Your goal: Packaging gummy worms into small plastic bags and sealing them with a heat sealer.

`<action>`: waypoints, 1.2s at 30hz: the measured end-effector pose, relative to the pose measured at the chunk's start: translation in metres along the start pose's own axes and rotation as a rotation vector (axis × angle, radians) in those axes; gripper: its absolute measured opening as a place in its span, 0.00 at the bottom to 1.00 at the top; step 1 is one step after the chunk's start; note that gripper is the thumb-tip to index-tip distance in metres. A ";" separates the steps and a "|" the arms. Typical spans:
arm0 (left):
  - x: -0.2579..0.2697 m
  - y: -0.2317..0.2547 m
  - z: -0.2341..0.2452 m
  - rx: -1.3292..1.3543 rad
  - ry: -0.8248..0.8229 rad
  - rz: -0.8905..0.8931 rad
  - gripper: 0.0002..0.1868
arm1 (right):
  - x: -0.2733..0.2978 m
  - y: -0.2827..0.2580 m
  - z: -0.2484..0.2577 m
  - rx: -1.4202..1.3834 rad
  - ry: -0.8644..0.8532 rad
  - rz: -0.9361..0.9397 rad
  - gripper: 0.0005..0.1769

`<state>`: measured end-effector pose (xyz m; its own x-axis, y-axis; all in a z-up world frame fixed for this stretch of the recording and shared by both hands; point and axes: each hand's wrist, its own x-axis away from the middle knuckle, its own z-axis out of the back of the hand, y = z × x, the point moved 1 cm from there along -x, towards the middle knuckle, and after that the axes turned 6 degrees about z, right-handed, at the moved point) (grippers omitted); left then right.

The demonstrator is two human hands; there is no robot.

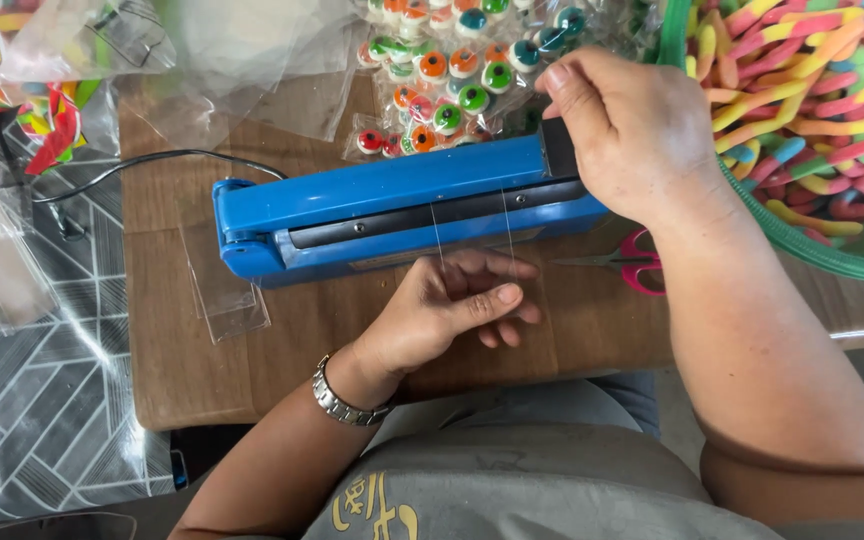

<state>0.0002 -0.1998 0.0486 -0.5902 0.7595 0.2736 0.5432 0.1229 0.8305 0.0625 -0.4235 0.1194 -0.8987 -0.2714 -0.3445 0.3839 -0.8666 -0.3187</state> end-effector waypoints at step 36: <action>-0.003 -0.006 0.007 0.170 -0.086 -0.050 0.26 | 0.069 -0.051 0.043 -0.131 0.845 0.496 0.16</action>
<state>0.0034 -0.1984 0.0390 -0.5700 0.8004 0.1854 0.6115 0.2626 0.7464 -0.0279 -0.4166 0.1501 -0.2021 -0.1588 -0.9664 0.7422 -0.6687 -0.0453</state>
